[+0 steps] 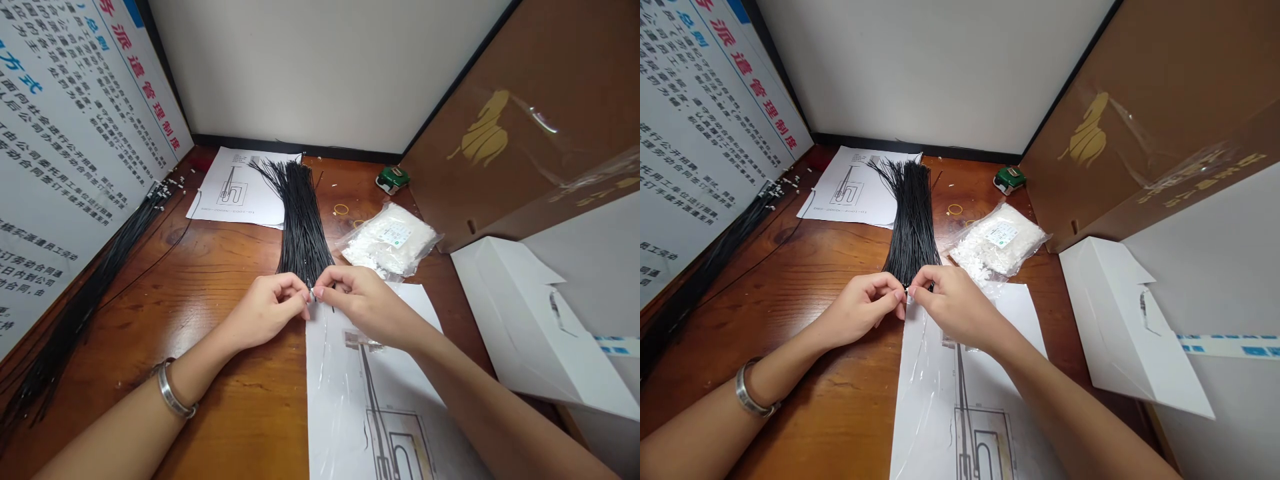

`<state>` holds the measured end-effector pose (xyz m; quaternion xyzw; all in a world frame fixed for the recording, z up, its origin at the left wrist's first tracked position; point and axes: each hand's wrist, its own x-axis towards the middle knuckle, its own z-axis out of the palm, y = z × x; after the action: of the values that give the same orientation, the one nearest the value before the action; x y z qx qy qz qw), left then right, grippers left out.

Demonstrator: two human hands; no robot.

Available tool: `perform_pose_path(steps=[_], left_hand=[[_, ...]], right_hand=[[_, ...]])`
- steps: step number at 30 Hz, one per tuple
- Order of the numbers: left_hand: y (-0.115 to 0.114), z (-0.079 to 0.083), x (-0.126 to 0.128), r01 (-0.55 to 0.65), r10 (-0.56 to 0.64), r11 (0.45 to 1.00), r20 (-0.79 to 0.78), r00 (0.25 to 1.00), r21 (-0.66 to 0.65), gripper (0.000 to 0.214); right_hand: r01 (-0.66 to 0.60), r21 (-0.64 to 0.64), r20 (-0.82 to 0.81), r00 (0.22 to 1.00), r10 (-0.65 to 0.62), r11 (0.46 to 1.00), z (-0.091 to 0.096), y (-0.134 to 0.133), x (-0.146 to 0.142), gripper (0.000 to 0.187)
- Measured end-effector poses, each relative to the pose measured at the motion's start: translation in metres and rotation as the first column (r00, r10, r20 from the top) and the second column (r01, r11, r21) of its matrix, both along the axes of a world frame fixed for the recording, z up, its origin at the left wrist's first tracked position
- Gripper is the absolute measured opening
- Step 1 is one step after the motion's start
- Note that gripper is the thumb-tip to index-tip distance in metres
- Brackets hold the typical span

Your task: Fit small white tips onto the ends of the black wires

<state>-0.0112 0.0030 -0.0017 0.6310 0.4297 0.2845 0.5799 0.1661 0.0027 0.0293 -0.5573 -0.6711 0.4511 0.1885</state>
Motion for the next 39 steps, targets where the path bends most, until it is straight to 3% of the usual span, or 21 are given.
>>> perform_pose_path(steps=[17, 30, 39], left_hand=[[0.0008, 0.0005, -0.0016, -0.012, 0.014, 0.998, 0.038, 0.999, -0.067, 0.012], [0.0004, -0.0014, -0.0020, 0.016, -0.016, 1.000, -0.008, 1.000, -0.017, 0.014], [0.0001, 0.0030, -0.0027, 0.056, -0.055, 0.998, -0.027, 0.998, 0.026, 0.018]], right_hand=[[-0.055, -0.072, -0.096, 0.994, 0.048, 0.996, -0.0045, 0.0021, 0.0048, 0.017], [-0.050, -0.053, -0.036, 0.998, 0.048, 0.997, -0.0016, 0.0012, 0.0018, 0.018], [-0.097, -0.064, -0.082, 0.992, 0.091, 0.993, -0.0042, 0.0019, 0.0052, 0.019]])
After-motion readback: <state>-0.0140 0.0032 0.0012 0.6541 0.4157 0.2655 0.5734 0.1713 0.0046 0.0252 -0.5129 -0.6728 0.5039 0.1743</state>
